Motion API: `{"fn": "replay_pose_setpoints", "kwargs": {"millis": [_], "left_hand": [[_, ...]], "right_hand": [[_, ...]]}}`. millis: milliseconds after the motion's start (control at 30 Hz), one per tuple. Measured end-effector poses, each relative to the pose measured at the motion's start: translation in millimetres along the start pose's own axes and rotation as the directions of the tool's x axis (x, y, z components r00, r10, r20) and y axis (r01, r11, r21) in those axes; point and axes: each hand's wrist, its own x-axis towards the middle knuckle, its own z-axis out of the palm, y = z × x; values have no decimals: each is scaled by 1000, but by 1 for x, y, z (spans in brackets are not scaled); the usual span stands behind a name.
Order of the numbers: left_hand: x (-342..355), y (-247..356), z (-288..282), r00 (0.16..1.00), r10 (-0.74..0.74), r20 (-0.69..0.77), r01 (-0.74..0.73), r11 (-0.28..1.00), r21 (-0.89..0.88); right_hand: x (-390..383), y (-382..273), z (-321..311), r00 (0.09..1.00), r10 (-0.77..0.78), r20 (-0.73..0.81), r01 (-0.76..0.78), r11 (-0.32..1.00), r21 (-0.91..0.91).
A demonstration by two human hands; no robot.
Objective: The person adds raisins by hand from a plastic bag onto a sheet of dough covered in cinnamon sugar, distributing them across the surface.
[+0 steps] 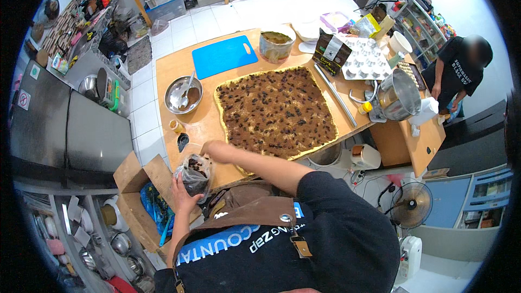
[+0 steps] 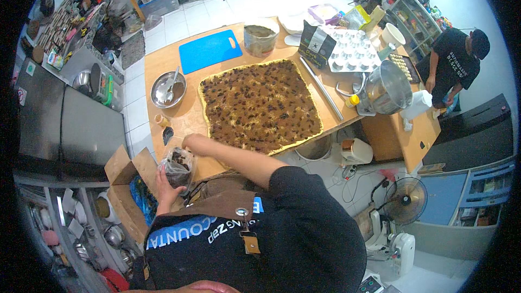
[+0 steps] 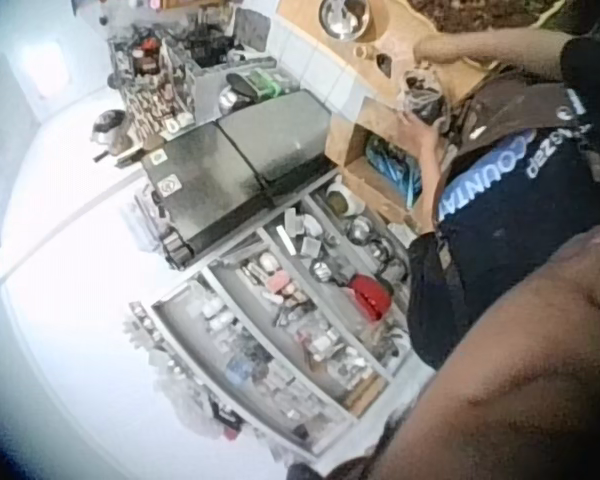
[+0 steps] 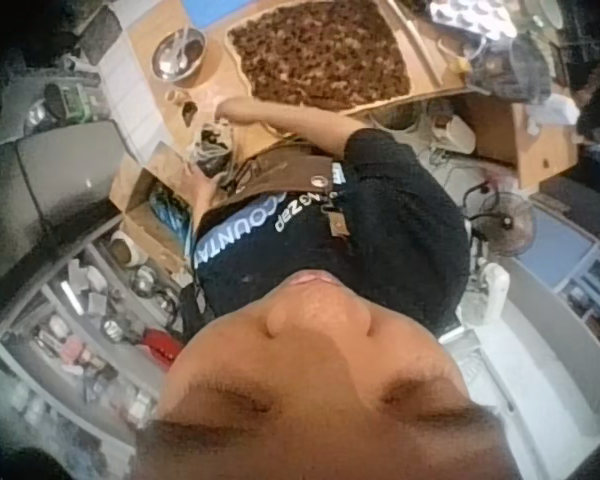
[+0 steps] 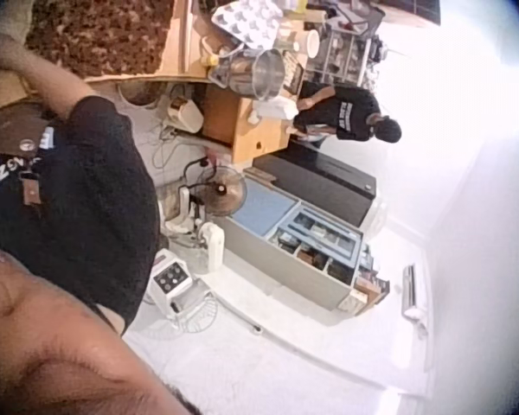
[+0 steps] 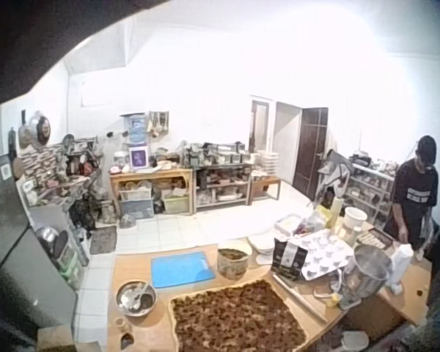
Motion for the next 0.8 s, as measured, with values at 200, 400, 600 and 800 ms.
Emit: {"fn": "replay_pose_setpoints", "kwargs": {"millis": [200, 400, 600, 800], "left_hand": [[-2, 5, -3, 1000, -17, 12, 17, 1000, 0], [0, 4, -5, 999, -23, 28, 23, 1000, -16], [0, 0, -1, 1000, -22, 22, 23, 1000, -18], [3, 2, -1, 998, -13, 62, 13, 1000, -2]], "right_hand": [[25, -7, 68, 944, 141, 297, -45, 950, -309], [28, -12, 86, 948, -138, 286, 234, 911, -339], [20, -30, 78, 966, 80, 245, 15, 931, -364], [13, -27, 85, 968, 187, 167, -118, 927, -355]]}}
